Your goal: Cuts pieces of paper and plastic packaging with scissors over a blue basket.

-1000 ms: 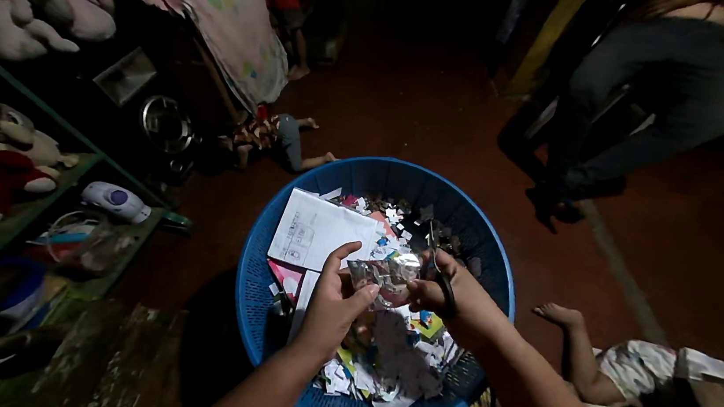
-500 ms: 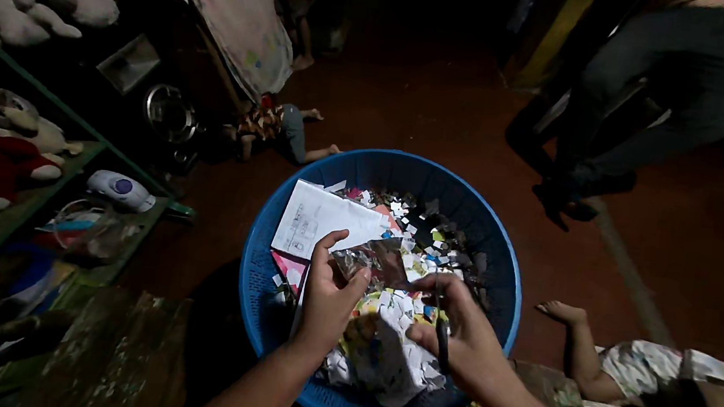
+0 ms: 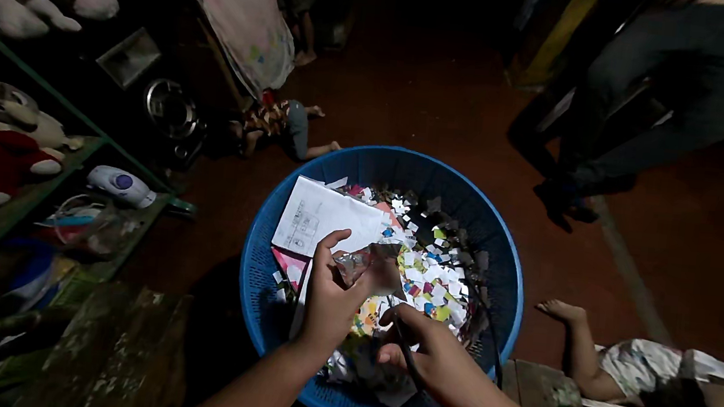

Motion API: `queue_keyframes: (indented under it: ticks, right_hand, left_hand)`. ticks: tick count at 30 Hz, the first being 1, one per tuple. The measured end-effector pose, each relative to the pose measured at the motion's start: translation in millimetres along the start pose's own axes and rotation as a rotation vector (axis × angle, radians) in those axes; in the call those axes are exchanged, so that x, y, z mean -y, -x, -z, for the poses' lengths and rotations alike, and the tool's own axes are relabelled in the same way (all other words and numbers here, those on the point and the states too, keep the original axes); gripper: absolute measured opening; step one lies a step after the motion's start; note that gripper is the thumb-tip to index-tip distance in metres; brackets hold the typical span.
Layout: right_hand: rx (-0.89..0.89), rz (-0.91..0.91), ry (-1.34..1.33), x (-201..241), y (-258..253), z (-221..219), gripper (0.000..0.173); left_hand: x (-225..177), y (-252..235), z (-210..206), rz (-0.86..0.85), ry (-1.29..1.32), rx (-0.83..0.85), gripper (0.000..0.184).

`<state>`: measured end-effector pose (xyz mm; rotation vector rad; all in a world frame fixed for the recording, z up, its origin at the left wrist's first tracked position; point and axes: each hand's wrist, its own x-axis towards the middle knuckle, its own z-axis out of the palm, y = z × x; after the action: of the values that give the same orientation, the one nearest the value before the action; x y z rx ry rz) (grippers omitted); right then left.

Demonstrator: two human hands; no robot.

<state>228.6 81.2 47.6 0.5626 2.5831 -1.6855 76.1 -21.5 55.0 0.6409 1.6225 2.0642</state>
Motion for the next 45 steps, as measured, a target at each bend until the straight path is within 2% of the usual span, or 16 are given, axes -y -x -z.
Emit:
queue_keyframes:
  ticks: [7,12,26,34,41,45]
  right_hand:
    - [-0.055,0.038,-0.163,1.5,-2.1,-2.0,0.066]
    - [-0.026,0.01,-0.233,1.6,-1.7,-3.4,0.066]
    - [-0.05,0.081,-0.259,-4.2,-2.3,-6.8,0.061]
    - [-0.101,0.072,-0.251,-3.2,-1.0,-5.1,0.049]
    - [-0.1,0.041,-0.296,-3.3,-3.0,-5.3,0.059]
    - [-0.111,0.05,-0.3,-3.8,-2.9,-5.0,0.056]
  left_hand:
    - [-2.4,4.7,-3.8,-0.003,0.006,0.018,0.068]
    - [0.2,5.1,-2.9,-0.01,0.023,0.021,0.069]
    - [-0.3,5.9,-2.7,-0.016,-0.023,0.015,0.068]
    - [-2.0,6.7,-3.5,0.002,-0.012,0.019,0.071]
    - [-2.2,9.1,-2.7,-0.029,-0.024,0.082,0.076]
    - [-1.0,9.8,-2.8,-0.067,-0.035,0.101,0.075]
